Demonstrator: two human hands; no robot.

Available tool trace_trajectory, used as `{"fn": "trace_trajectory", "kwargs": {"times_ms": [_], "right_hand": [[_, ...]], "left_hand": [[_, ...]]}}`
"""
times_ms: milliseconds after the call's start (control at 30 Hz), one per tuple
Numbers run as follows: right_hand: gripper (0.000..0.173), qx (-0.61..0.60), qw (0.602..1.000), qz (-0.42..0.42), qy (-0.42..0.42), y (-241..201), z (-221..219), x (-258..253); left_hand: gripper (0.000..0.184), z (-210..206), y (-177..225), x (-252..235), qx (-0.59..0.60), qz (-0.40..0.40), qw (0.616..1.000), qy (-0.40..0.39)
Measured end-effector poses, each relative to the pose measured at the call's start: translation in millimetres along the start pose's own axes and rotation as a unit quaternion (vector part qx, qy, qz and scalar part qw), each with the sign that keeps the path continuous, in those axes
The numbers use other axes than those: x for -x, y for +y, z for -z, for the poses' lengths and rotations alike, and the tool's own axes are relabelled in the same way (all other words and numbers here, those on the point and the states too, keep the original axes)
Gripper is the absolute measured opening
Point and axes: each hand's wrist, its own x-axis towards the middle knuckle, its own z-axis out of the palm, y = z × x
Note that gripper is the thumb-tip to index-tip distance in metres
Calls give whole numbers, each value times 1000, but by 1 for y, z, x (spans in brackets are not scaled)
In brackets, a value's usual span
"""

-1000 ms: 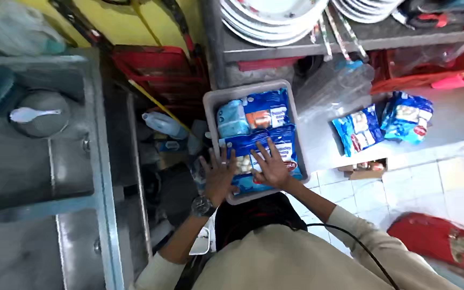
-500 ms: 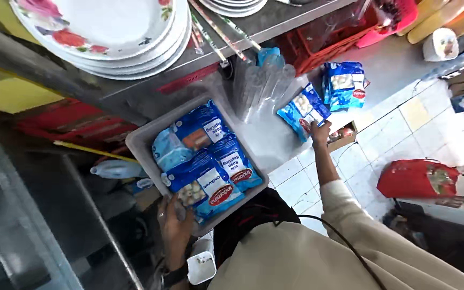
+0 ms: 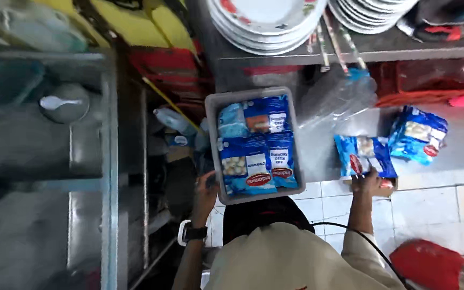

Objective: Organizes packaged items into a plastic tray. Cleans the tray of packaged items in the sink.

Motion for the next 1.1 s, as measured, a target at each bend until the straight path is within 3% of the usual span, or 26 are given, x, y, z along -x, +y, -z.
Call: {"fn": "trace_trajectory", "kwargs": {"times_ms": [67, 200, 300, 433, 533, 633, 833, 1000, 1100], "right_hand": [[44, -44, 999, 9, 5, 8, -5, 15], [30, -132, 987, -82, -45, 0, -11, 59], [26, -53, 992, -78, -80, -26, -11, 131], [25, 8, 974, 9, -227, -64, -30, 211], [41, 143, 919, 114, -350, -108, -93, 235], [45, 229, 857, 150, -436, -135, -180, 262], [49, 403, 746, 145, -510, -68, -332, 279], [47, 440, 706, 165, -530, -70, -343, 255], [66, 507, 665, 252, -487, -85, -329, 250]], "left_hand": [[43, 3, -4, -5, 2, 25, 999, -20], [43, 4, -23, -13, 20, 37, 998, -53], [40, 14, -30, -18, 13, 39, 997, -69], [39, 22, -52, -26, 45, 18, 997, -62], [39, 32, -44, -40, 51, 9, 995, -83], [38, 40, -31, -57, 44, -36, 994, -89], [38, 54, -18, -74, 19, -97, 993, -58], [54, 58, 8, -91, -28, -149, 987, -55], [76, 44, 41, -120, -127, -205, 966, -96]]}}
